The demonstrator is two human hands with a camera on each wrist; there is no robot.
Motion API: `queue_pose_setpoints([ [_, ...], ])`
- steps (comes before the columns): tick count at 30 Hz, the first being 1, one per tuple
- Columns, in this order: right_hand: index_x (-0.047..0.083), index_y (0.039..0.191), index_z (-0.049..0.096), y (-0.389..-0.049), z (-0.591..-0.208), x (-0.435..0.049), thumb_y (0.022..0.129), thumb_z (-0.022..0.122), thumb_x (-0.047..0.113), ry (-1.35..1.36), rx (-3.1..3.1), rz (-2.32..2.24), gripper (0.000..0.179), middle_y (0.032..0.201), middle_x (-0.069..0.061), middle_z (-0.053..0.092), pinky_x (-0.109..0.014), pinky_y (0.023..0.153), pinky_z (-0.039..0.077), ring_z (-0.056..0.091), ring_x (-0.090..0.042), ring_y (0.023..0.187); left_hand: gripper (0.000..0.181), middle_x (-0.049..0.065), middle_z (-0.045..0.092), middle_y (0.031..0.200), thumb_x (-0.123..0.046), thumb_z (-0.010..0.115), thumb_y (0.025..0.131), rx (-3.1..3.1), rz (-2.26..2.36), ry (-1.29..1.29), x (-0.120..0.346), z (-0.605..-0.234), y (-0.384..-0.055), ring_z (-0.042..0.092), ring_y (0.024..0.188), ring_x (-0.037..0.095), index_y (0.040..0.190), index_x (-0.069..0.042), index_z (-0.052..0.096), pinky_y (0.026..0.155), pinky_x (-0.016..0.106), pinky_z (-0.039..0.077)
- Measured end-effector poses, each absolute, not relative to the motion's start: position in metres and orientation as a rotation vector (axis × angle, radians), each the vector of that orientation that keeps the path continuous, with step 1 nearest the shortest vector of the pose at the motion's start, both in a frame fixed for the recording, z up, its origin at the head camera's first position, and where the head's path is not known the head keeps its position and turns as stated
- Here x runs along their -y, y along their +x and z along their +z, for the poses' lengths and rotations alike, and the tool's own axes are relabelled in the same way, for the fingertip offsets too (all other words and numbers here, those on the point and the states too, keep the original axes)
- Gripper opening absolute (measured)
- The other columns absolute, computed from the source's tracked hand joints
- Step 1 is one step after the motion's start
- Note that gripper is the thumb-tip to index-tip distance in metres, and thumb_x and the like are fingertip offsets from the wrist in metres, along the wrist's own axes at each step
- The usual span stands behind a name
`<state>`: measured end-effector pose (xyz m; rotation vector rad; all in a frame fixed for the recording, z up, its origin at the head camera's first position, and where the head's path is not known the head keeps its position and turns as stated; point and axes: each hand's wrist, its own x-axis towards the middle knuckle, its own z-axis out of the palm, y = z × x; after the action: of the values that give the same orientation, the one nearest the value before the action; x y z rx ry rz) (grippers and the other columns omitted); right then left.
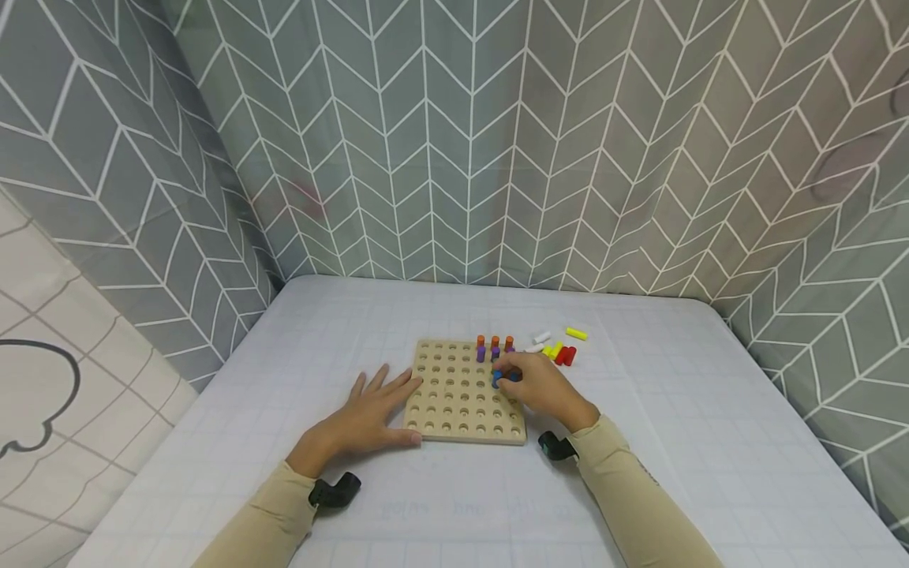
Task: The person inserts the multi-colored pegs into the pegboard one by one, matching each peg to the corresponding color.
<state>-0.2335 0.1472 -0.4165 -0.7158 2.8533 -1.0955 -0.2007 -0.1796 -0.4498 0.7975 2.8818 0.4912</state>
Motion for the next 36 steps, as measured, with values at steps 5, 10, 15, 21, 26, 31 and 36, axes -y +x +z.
queue_pose_setpoints([
  [5,0.007,0.108,0.074,-0.233,-0.413,-0.151,0.091,0.072,0.009,-0.689,-2.832,-1.183,0.017,0.097,0.002,0.071,-0.033,0.082,0.057,0.065,-0.012,0.088,0.105,0.002,0.02,0.166,-0.086,0.051,0.078,-2.883,0.488,0.791,0.18,-0.451,-0.2,0.003,0.152,0.04,0.161,-0.025,0.026,0.116,0.066,-0.004],
  [10,0.006,0.106,0.074,-0.235,-0.41,-0.16,0.092,0.072,0.009,-0.687,-2.851,-1.316,0.015,0.096,0.002,0.073,-0.034,0.08,0.058,0.068,-0.014,0.087,0.105,0.003,0.021,0.166,-0.085,0.052,0.079,-2.887,0.503,0.792,0.18,-0.449,-0.199,0.003,0.152,0.04,0.161,-0.025,0.027,0.116,0.066,-0.005],
  [15,0.005,0.108,0.074,-0.237,-0.408,-0.174,0.093,0.071,0.01,-0.61,-2.907,-1.366,0.016,0.099,-0.001,0.073,-0.037,0.078,0.058,0.069,-0.016,0.088,0.105,0.003,0.021,0.166,-0.086,0.051,0.079,-2.89,0.51,0.801,0.18,-0.447,-0.199,0.003,0.152,0.041,0.161,-0.024,0.027,0.116,0.066,-0.004],
  [21,0.004,0.106,0.074,-0.241,-0.412,-0.189,0.093,0.072,0.011,-0.544,-2.941,-1.367,0.015,0.103,-0.004,0.072,-0.038,0.079,0.058,0.068,-0.018,0.088,0.105,0.004,0.022,0.166,-0.086,0.051,0.079,-2.89,0.517,0.805,0.18,-0.447,-0.199,0.004,0.151,0.042,0.16,-0.024,0.028,0.116,0.067,-0.004],
  [26,0.004,0.106,0.075,-0.243,-0.419,-0.196,0.093,0.071,0.009,-0.531,-2.962,-1.309,0.014,0.105,-0.004,0.073,-0.04,0.081,0.056,0.066,-0.022,0.091,0.104,0.004,0.023,0.165,-0.084,0.052,0.079,-2.894,0.522,0.82,0.18,-0.449,-0.199,0.005,0.151,0.042,0.16,-0.023,0.028,0.115,0.068,-0.002],
  [31,0.006,0.107,0.077,-0.244,-0.424,-0.199,0.093,0.07,0.008,-0.529,-2.945,-1.219,0.016,0.112,-0.006,0.073,-0.043,0.084,0.056,0.065,-0.025,0.101,0.105,0.004,0.023,0.165,-0.086,0.05,0.079,-2.895,0.507,0.814,0.179,-0.449,-0.199,0.005,0.151,0.042,0.16,-0.024,0.028,0.116,0.068,-0.002],
  [36,0.007,0.104,0.077,-0.245,-0.427,-0.199,0.092,0.07,0.004,-0.545,-2.931,-1.157,0.015,0.108,-0.006,0.072,-0.04,0.084,0.058,0.066,-0.024,0.101,0.105,0.004,0.022,0.165,-0.086,0.051,0.078,-2.887,0.52,0.801,0.179,-0.448,-0.198,0.005,0.151,0.042,0.16,-0.024,0.028,0.116,0.067,-0.003],
])
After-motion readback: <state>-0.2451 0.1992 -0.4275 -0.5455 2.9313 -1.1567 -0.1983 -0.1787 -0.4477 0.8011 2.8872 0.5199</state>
